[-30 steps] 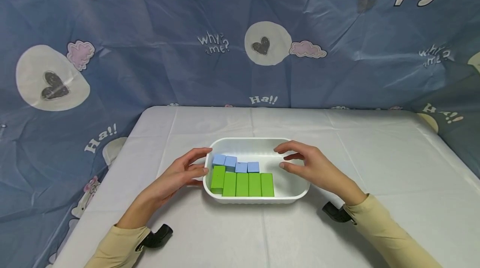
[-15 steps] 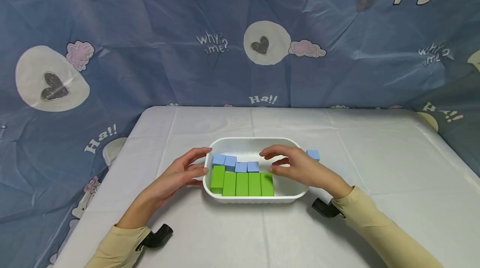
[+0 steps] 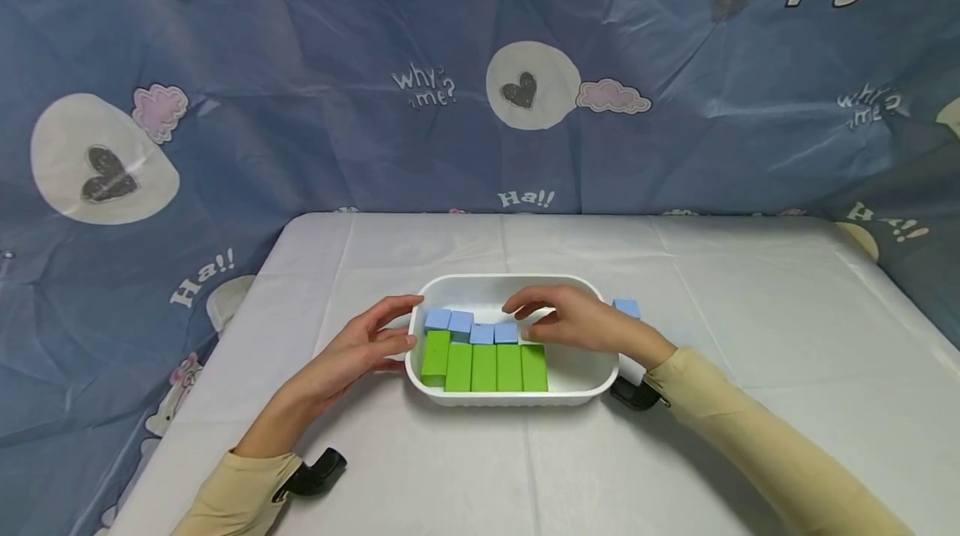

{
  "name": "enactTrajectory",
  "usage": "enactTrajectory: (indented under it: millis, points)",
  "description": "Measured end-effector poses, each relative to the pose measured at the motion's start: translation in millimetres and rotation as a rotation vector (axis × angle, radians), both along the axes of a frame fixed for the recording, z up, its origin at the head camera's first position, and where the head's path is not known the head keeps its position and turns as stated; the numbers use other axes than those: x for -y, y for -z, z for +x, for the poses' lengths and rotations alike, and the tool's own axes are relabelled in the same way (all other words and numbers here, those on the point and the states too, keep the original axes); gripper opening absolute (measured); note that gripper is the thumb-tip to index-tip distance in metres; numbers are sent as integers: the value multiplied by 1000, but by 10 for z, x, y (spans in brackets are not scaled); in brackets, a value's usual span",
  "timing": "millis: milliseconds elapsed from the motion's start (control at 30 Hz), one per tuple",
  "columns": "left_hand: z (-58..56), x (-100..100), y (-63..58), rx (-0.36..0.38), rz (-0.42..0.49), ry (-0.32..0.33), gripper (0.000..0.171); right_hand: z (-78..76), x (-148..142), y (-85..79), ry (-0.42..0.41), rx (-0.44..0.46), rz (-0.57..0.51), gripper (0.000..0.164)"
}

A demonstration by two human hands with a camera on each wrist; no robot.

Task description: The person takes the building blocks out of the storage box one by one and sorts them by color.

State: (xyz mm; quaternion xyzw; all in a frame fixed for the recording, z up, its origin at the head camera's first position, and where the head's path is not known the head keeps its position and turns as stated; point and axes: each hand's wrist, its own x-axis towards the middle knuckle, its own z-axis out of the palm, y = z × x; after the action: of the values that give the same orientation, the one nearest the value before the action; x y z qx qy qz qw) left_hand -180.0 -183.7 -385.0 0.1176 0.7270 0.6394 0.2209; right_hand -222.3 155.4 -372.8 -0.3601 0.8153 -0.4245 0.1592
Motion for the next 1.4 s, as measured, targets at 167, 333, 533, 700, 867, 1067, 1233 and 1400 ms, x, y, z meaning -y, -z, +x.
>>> enactTrajectory:
  millis: [167, 333, 533, 700, 867, 1067, 1233, 1400]
  points:
    - [-1, 4, 2, -2, 1, 1, 57, -47, 47, 15, -41, 30, 22, 35]
    - [-3, 4, -1, -5, 3, 3, 57, -67, 81, 29, -63, 57, 46, 35]
    - [-1, 7, 1, -5, 1, 0, 56, -84, 102, 37, -84, 78, 68, 36]
    - [6, 11, 7, -2, 4, 0, 57, -81, 106, 25, -118, 60, 113, 41]
    - [4, 7, 5, -3, 4, 0, 57, -72, 108, 10, -125, 37, 147, 41]
    - [-5, 1, 4, -1, -6, -2, 57, -68, 114, 14, -104, 42, 141, 39]
    - [-7, -4, 5, 1, -9, -3, 56, -73, 111, 29, -75, 49, 136, 38]
    - [-6, -8, -1, -2, -10, -5, 55, -76, 111, 39, -62, 43, 135, 37]
